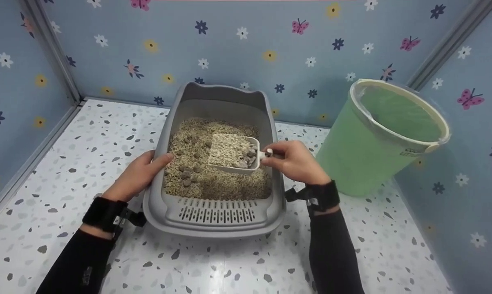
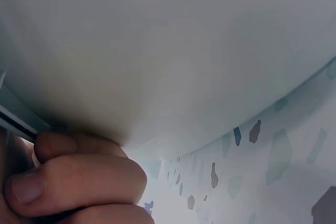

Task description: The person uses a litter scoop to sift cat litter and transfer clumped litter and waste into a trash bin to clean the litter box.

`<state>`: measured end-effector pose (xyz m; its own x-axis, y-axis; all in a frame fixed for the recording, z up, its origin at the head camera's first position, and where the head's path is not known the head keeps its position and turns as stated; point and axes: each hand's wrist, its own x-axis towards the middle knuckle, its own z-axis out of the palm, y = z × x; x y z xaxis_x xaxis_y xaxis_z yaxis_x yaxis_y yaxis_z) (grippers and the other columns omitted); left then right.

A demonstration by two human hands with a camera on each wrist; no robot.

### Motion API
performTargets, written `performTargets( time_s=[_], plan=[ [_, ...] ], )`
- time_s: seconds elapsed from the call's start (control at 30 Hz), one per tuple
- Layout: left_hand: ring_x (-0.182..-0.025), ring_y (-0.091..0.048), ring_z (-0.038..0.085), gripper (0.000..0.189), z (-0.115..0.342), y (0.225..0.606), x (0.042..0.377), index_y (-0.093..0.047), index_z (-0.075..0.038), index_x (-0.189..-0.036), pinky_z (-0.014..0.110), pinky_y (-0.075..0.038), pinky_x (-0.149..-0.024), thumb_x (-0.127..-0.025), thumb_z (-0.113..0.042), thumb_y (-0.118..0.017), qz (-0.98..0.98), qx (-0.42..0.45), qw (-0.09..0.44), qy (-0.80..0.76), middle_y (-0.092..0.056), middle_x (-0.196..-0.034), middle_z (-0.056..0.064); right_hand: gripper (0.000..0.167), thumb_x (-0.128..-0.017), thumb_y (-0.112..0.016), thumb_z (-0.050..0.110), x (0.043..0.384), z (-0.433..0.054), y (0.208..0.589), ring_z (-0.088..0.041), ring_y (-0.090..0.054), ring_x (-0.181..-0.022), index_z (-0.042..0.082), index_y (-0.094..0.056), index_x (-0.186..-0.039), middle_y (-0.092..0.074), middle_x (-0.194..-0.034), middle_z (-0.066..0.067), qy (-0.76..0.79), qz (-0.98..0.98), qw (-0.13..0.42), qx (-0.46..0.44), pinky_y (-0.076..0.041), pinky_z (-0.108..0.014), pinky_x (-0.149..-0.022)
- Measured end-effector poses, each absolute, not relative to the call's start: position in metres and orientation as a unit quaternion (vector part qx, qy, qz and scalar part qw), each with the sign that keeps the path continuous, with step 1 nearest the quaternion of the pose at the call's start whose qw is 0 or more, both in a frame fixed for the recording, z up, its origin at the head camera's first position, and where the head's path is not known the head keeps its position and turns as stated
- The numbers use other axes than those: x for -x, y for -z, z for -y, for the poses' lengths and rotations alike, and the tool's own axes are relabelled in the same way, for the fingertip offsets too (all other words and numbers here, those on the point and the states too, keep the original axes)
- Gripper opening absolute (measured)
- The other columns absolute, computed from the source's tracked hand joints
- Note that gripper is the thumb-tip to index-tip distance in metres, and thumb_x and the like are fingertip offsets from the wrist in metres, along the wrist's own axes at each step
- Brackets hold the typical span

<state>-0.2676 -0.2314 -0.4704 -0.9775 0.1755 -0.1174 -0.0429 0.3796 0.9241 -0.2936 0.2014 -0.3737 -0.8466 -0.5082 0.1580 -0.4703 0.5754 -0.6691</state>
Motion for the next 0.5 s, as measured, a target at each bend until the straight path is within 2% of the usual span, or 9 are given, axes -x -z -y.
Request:
performTargets(
  time_s=[0.07,0.23,0.4,0.5],
  plan=[
    [-0.111,-0.075,0.037,0.096,0.232,0.471,0.266,-0.029,0.002,-0.172,0.036,-0.064,-0.09,-0.111,-0.068,-0.054,-0.822,-0.036,0.099,-0.56,-0.064,-0.138,0.029,0.019,-0.101,-0.085,0.02,0.296,-0.199,0.375,-0.017,-0.064,-0.076,0.01,-0.085,-0.117,-0.077,-0.093,0.0,0.373,-0.882,0.037,0.287,-0.056,-0.03,-0.07],
    [-0.112,-0.074,0.036,0.097,0.23,0.472,0.266,-0.029,0.003,-0.172,0.036,-0.064,-0.09,-0.111,-0.069,-0.055,-0.816,-0.041,0.104,-0.567,-0.063,-0.138,0.029,0.019,-0.098,-0.085,0.009,0.291,-0.207,0.372,-0.019,-0.066,-0.078,0.006,-0.085,-0.117,-0.079,-0.096,-0.003,0.384,-0.883,0.046,0.265,-0.057,-0.029,-0.071],
    [-0.109,-0.073,0.036,0.097,0.231,0.47,0.264,-0.029,0.003,-0.172,0.037,-0.065,-0.089,-0.111,-0.069,-0.055,-0.816,-0.032,0.102,-0.568,-0.063,-0.135,0.028,0.024,-0.101,-0.085,0.017,0.295,-0.194,0.373,-0.019,-0.07,-0.085,0.007,-0.084,-0.123,-0.081,-0.105,-0.005,0.382,-0.877,0.052,0.285,-0.06,-0.032,-0.078],
    [-0.111,-0.073,0.036,0.099,0.231,0.471,0.265,-0.028,0.002,-0.173,0.036,-0.064,-0.09,-0.11,-0.07,-0.055,-0.814,-0.036,0.105,-0.57,-0.062,-0.136,0.028,0.021,-0.1,-0.085,0.014,0.294,-0.198,0.372,-0.019,-0.068,-0.081,0.007,-0.084,-0.12,-0.08,-0.101,-0.004,0.38,-0.883,0.053,0.27,-0.058,-0.031,-0.074]
  ],
)
